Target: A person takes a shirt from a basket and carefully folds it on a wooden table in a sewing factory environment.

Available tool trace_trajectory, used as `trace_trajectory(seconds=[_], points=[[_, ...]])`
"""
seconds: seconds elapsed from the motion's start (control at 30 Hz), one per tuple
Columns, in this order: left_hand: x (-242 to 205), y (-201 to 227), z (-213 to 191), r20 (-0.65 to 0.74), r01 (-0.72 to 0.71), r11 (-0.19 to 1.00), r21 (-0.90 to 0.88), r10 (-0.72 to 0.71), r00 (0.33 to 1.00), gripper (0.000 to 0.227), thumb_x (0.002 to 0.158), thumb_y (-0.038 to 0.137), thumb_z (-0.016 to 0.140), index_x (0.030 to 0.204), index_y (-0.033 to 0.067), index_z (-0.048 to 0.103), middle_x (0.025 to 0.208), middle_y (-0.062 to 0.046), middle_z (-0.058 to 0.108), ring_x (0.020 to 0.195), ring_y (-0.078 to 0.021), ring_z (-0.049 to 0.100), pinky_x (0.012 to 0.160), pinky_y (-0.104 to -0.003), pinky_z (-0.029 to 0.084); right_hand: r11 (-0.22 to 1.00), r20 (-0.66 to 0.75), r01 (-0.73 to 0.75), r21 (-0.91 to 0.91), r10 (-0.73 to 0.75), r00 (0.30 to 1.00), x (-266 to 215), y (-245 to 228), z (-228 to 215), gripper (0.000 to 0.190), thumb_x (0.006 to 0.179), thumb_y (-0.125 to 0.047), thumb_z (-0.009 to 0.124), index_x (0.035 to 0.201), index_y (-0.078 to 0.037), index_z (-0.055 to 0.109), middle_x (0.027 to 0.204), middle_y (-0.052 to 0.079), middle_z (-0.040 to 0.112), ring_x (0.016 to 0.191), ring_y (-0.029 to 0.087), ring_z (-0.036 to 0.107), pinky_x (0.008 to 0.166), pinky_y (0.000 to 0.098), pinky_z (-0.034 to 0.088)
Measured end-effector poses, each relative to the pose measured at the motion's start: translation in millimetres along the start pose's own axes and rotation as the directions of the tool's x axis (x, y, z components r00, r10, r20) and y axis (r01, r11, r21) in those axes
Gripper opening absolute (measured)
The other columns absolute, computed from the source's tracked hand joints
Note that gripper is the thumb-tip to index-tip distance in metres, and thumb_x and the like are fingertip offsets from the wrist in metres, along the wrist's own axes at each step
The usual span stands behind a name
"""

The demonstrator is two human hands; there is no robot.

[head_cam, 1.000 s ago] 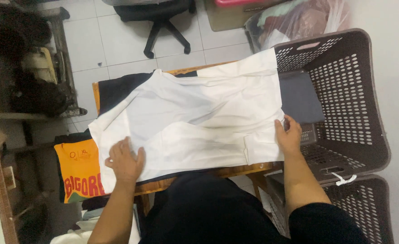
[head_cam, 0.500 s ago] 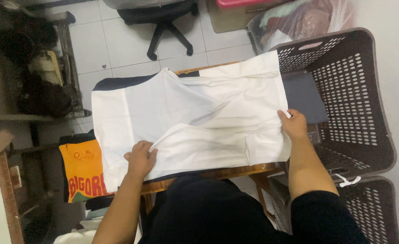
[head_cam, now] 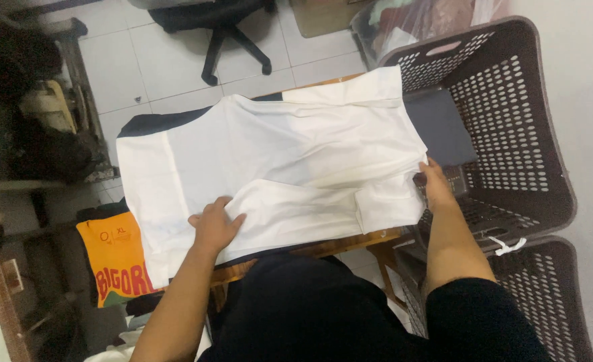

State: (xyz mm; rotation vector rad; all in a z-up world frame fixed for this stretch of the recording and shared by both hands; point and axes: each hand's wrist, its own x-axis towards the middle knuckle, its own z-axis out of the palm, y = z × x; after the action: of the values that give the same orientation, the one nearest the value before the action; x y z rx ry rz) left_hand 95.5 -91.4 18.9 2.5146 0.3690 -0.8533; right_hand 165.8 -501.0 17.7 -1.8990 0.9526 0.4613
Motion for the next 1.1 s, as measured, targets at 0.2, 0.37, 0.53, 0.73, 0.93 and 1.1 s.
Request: trace_trajectory(seconds=[0.2,0.37,0.53,0.73,0.93,1.1], points=[[38.9,24.7,9.5,0.200,-0.023,0.992,-0.126,0.048,0.979,0.047,0.072,0.037,0.057,0.117,0.0229,0.053,0.114,-0.001,0.058,0.110,-0.0241,0.050,0.085,-0.039,0.029,0.973,-0.084,0.197,-0.121,-0.208,0.975,75.0,106.7,-13.0,0.036,0.070,-0.026,0.071,0.101,-0.012,0.060,0.085,0.007,0.056,0.084,0.020,0.053,0.075,0.0330,0.042],[-0.4,49.6,-26.6,0.378,-0.167,0.947,-0.276,0.266,0.887,0.045,0.062,0.013,0.057,0.107,0.0069,0.060,0.116,-0.017,0.055,0.110,-0.0371,0.049,0.091,-0.046,0.037,0.644,-0.112,0.438,-0.627,-0.631,0.768,56.7,96.0,-19.5,0.019,0.070,-0.017,0.059,0.089,-0.014,0.055,0.099,0.005,0.051,0.102,0.027,0.045,0.086,0.0397,0.032],[-25.0,48.7,-25.1,0.576,-0.174,0.960,-0.218,0.270,0.771,0.040,0.065,0.013,0.052,0.103,0.0160,0.065,0.086,-0.015,0.064,0.080,-0.0261,0.058,0.073,-0.032,0.045,0.285,0.315,0.688,-0.667,-0.729,0.608,-10.6,38.1,3.8,0.051,0.064,-0.013,0.051,0.114,-0.023,0.049,0.122,-0.001,0.047,0.115,0.023,0.037,0.090,0.0353,0.028],[-40.0,39.4,-16.1,0.404,-0.456,0.761,-0.461,0.638,0.656,0.018,0.056,-0.003,0.051,0.070,0.0030,0.059,0.079,-0.012,0.060,0.077,-0.0239,0.055,0.074,-0.034,0.043,-0.110,0.513,0.513,-0.851,-0.383,0.768,-14.1,36.5,21.6,0.038,0.081,-0.038,0.049,0.118,-0.028,0.049,0.138,-0.001,0.028,0.122,0.022,0.028,0.093,0.0370,0.026],[-54.6,46.3,-25.2,0.345,-0.480,0.788,-0.385,0.605,0.717,0.015,0.061,-0.008,0.047,0.068,0.0016,0.055,0.088,-0.012,0.060,0.078,-0.0264,0.055,0.073,-0.035,0.044,0.008,0.439,0.568,-0.823,-0.627,0.644,10.6,58.7,13.2,0.020,0.083,-0.035,0.046,0.101,-0.027,0.052,0.088,-0.003,0.049,0.089,0.016,0.050,0.075,0.0297,0.032],[-59.2,36.9,-16.5,0.349,-0.443,0.826,-0.348,0.553,0.756,0.009,0.064,-0.004,0.046,0.068,0.0038,0.049,0.077,-0.014,0.066,0.071,-0.0302,0.060,0.063,-0.038,0.045,-0.093,0.530,0.567,-0.819,-0.503,0.683,-9.7,54.4,-10.2,0.020,0.078,-0.030,0.053,0.097,-0.027,0.058,0.087,-0.005,0.056,0.094,0.014,0.046,0.081,0.0310,0.029]])
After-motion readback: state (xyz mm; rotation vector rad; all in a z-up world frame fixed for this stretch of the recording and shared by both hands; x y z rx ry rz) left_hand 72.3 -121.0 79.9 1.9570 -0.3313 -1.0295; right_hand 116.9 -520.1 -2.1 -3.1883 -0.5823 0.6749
